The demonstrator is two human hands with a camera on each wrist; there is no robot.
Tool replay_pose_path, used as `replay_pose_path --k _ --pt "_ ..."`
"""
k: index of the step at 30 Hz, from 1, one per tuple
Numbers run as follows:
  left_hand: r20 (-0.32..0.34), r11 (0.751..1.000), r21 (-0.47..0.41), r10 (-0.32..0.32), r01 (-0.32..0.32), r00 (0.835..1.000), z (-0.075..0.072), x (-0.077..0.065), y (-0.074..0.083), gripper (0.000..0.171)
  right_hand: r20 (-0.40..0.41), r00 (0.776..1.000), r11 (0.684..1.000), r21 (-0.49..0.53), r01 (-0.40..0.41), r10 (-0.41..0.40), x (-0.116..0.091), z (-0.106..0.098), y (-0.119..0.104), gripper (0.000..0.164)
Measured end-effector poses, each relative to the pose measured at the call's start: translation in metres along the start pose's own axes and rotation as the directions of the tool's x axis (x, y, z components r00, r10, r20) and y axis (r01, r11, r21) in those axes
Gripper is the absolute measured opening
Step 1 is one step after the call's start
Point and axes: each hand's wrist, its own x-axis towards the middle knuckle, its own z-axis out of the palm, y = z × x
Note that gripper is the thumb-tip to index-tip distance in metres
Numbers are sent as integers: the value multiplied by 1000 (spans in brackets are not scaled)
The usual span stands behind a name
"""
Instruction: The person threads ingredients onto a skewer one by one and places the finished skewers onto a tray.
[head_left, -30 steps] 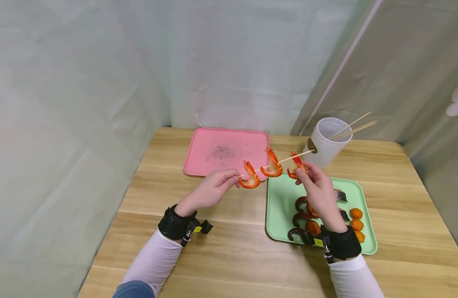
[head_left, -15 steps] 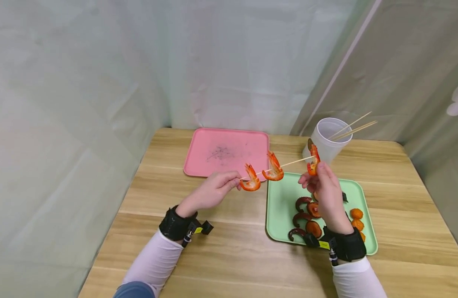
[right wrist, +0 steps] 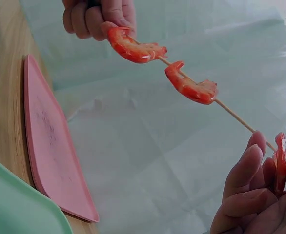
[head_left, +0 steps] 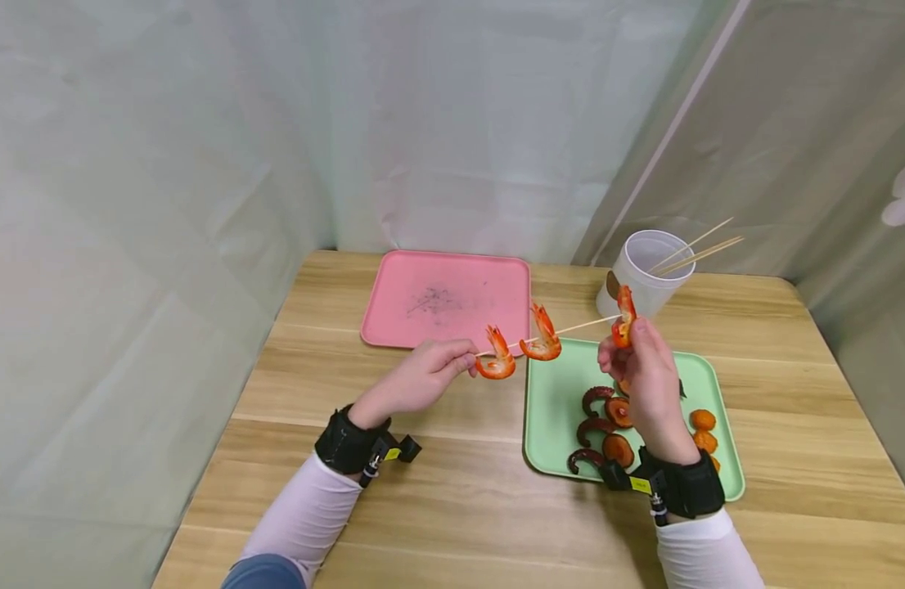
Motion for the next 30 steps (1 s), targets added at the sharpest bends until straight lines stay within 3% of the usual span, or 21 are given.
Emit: replay_pose_path --k 10,16,20,25,30 --pt "-19 1000 9 -10 10 1000 0 -1 -1 22 33 999 1000 -15 7 -7 1 2 0 38" --pt "-26 1000 18 2 -2 1000 -1 -1 -1 23 -6 998 991 -121 64 -66 0 3 -2 39" --pt "-27 999 34 12 -11 1000 -1 -1 -2 23 -40 987 962 -235 139 -153 1 3 -1 37" --pt "-17 999 32 11 -10 1000 -1 -1 -2 23 -21 969 898 -379 222 -248 0 2 2 28" --pt "-15 1000 27 8 -8 1000 -1 -1 -2 23 19 962 869 -424 255 -273 0 4 3 24"
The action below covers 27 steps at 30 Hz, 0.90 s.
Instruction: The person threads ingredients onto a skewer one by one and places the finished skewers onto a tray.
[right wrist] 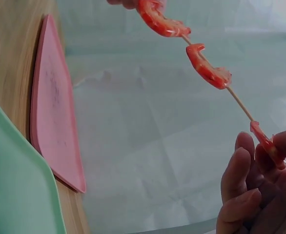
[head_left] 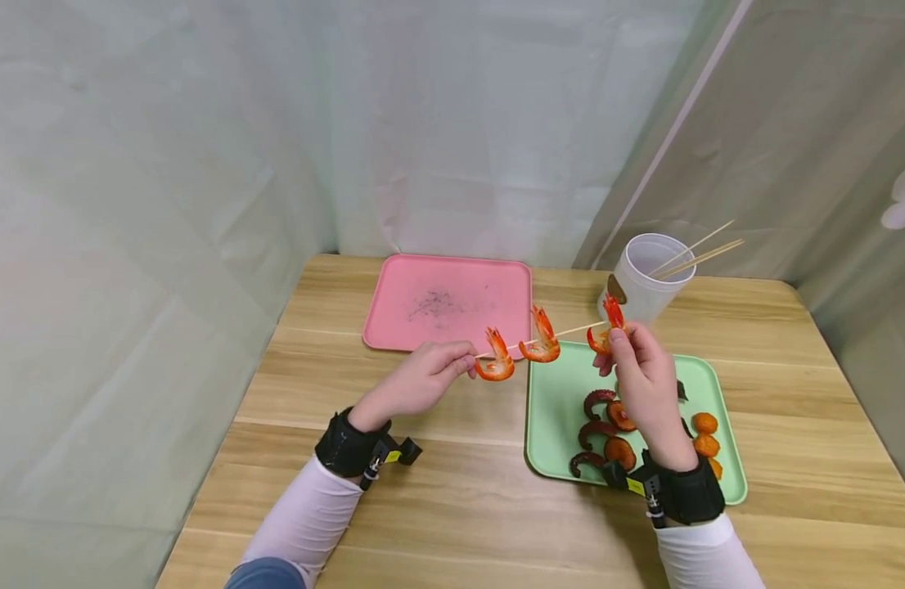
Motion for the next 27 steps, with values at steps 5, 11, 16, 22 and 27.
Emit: replay_pose_path --k 5,11,16,22,27 --pt "9 1000 7 -1 1 1000 0 1 -1 23 60 998 998 -57 27 -23 -2 0 1 21" --pt "21 1000 17 -19 19 1000 0 1 0 22 165 986 983 -178 38 -8 -4 -2 3 21" --pt "29 1000 16 -21 21 999 1 1 0 22 250 968 971 -235 46 15 -5 -2 3 21" --pt "45 1000 13 -16 16 999 2 1 -2 23 341 940 962 -266 66 29 -5 -4 1 21" --pt "61 1000 0 -10 10 998 2 1 -2 23 390 920 959 -269 93 20 -3 -1 0 24"
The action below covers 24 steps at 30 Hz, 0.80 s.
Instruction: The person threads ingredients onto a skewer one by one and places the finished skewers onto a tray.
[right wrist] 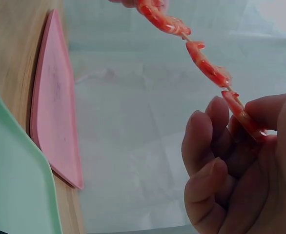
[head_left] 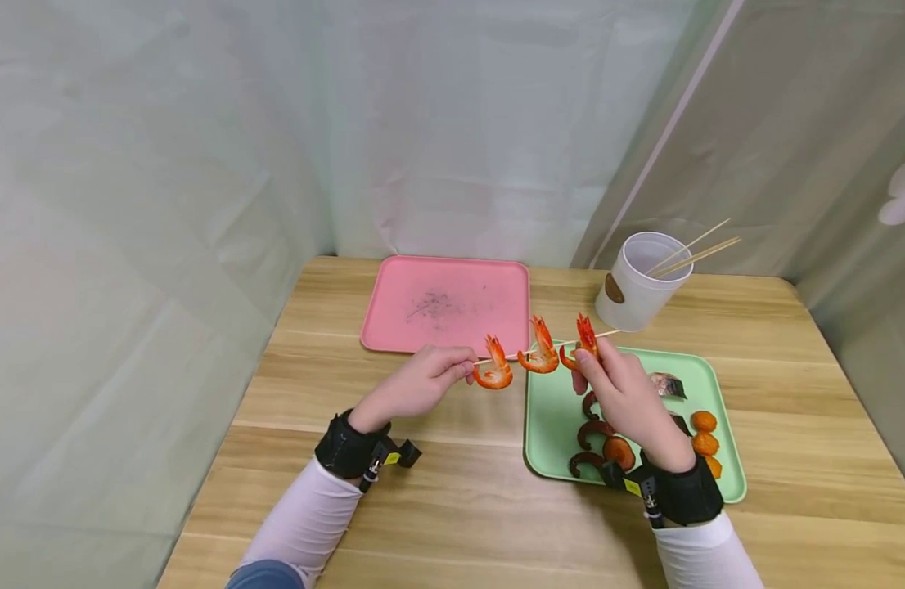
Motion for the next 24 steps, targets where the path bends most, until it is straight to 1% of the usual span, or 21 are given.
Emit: replay_pose_path --k 3,9,13,20,24 --pt "-7 1000 -3 -2 2 1000 0 0 0 24 -18 1000 1000 7 4 -3 1 1 -1 24" --pt "-13 1000 2 -10 10 1000 0 -1 0 24 -7 1000 998 48 -29 29 1 1 -1 26" --pt "-20 1000 -2 -3 3 1000 -1 -1 0 24 -23 999 999 28 -22 23 1 0 0 26" --pt "-30 1000 5 -2 3 1000 -1 -1 1 22 -41 999 999 38 -5 7 1 1 2 25" --pt "-35 1000 4 -1 1 999 -2 -2 1 22 -51 999 1000 17 6 -5 1 2 2 25"
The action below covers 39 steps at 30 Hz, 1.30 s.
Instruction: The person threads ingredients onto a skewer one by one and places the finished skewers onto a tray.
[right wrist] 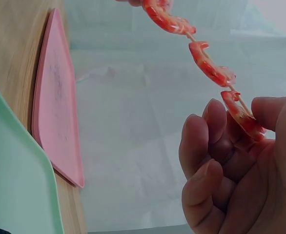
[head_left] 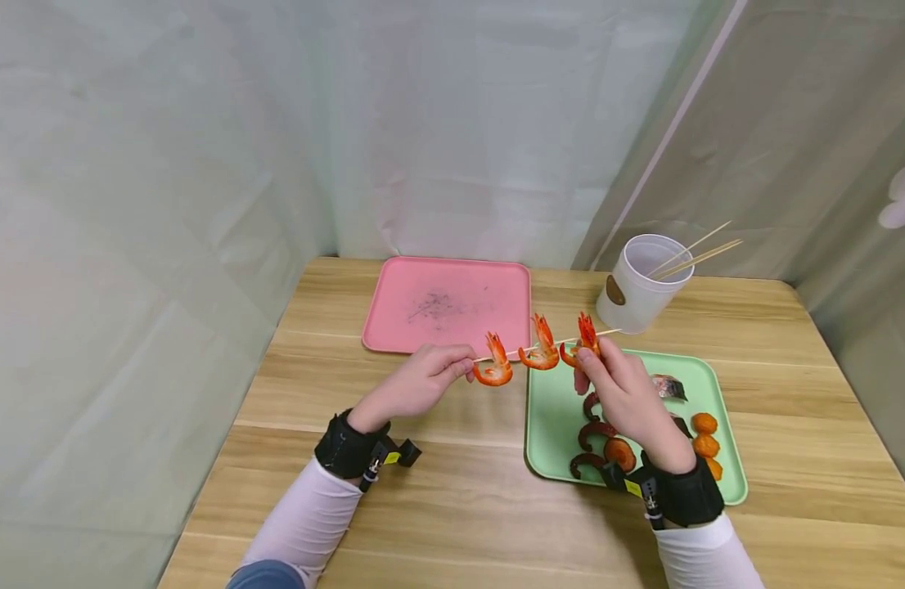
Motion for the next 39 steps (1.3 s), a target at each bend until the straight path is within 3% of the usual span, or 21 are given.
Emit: replay_pose_path --k 11,22,26,29,32,34,37,39 --pt "-2 1000 -3 -1 1 1000 0 0 1 22 8 1000 1000 4 -17 17 0 0 0 24" --pt "-67 1000 7 -3 3 998 -3 -1 -1 23 24 1000 1000 -1 8 -8 2 0 2 10" --pt "-109 1000 17 -20 22 994 -4 -1 -2 23 35 999 1000 3 -7 7 3 -1 3 23" --pt "-177 998 11 -52 55 983 -5 1 -9 22 23 1000 1000 -24 -5 5 4 -2 4 33" --pt "-267 994 -21 -111 109 957 -7 3 -24 24 6 1000 1000 -31 -2 2 5 -3 5 36" --pt "-339 985 -47 -172 166 925 -9 2 -38 26 7 1000 1000 -13 -2 2 4 -3 6 36" --pt "-431 953 -117 -301 278 851 -12 -4 -61 30 18 1000 1000 8 8 -8 3 -2 6 37" --pt "-484 920 -191 -391 342 783 -15 -10 -77 31 31 999 1000 14 8 -9 3 -1 6 36"
